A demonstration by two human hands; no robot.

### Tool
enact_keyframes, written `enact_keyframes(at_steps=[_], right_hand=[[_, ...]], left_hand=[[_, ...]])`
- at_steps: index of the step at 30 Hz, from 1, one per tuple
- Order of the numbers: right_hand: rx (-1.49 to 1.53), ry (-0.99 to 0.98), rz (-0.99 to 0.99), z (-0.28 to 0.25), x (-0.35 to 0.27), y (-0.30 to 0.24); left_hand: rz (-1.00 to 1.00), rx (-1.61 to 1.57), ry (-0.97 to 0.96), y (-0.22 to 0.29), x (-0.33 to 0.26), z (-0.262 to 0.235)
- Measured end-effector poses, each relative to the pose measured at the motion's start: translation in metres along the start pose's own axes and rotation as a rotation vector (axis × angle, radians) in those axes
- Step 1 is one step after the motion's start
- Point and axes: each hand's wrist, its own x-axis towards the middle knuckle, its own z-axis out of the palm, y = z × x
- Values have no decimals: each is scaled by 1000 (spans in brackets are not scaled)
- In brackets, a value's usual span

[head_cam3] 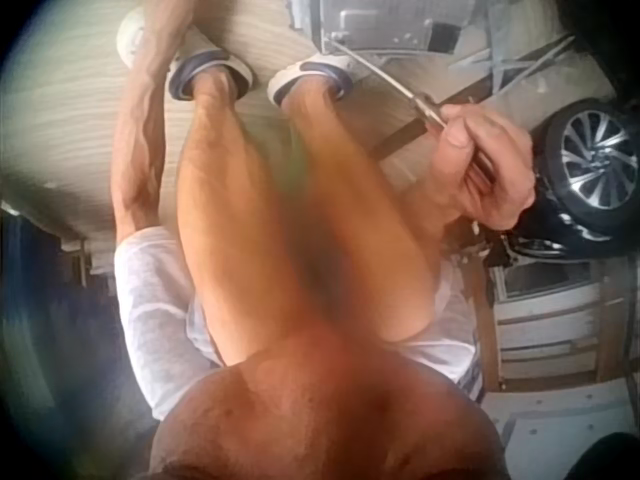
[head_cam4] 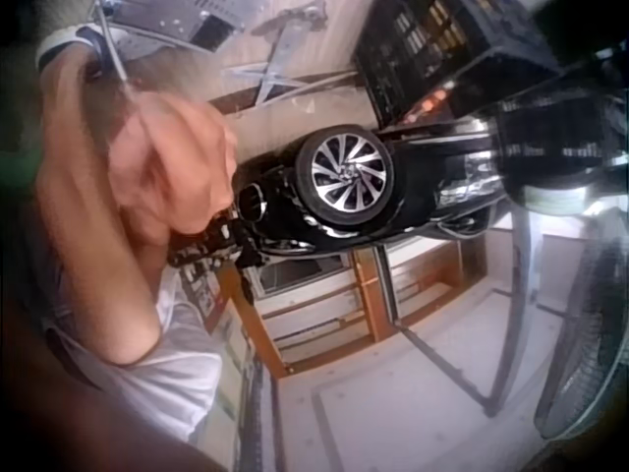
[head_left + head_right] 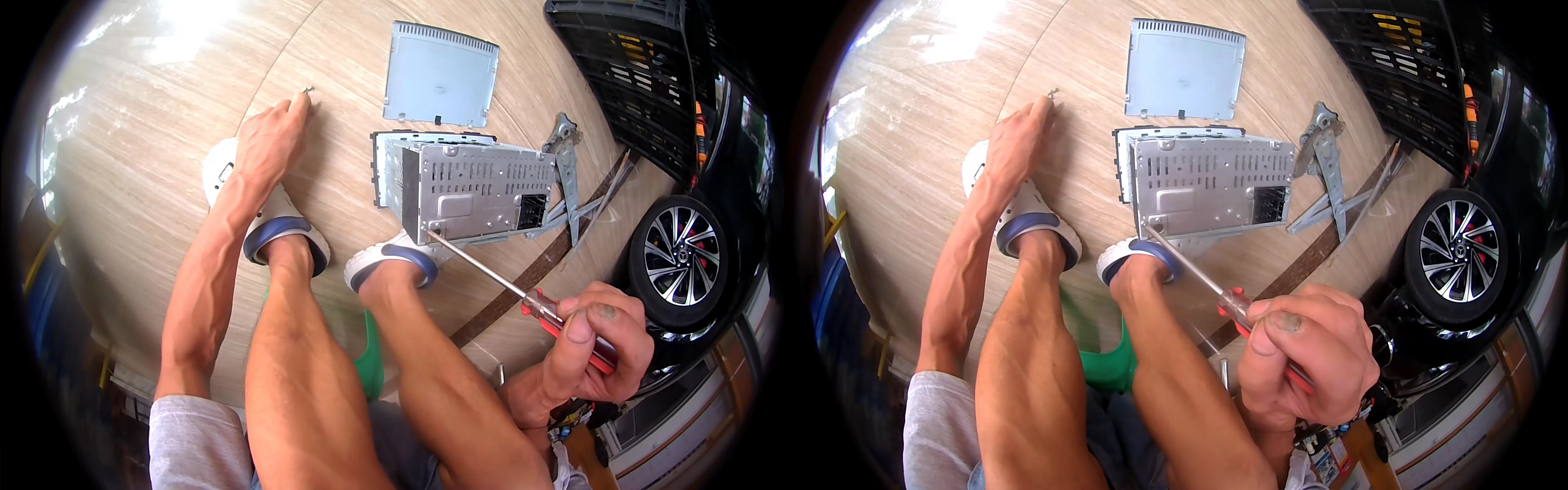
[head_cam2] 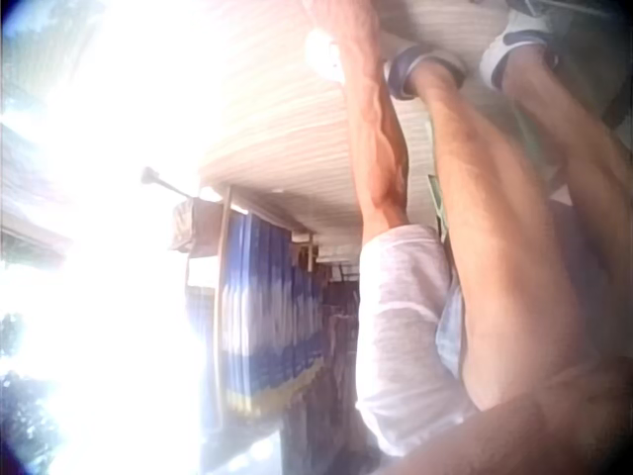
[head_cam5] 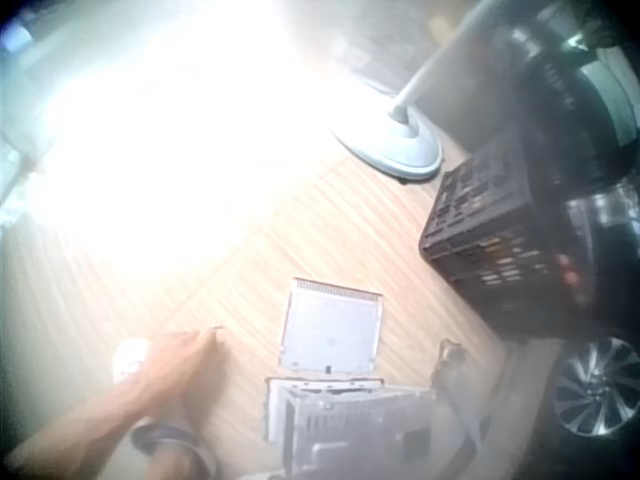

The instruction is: The person uses a screwdriver to remove screws from a small black component and then from a larger silver electronic device. They place the screws on the floor and continue to unscrew the device's casing.

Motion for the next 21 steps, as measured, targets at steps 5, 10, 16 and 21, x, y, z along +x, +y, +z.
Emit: enact_keyframes(at_steps=[5,10,16,21], right_hand=[[-33,-6,1,-2,-1,1],[-5,-13,-3,-1,-1,0],[34,-4,-40,2,-1,3],[25,-21,-44,2,0,3]], left_hand=[[115,-385,44,37,-10,-31],[453,-602,106,79,-16,-56],[531,-635,-20,101,-22,-52],[484,-662,-6,103,-23,-46]])
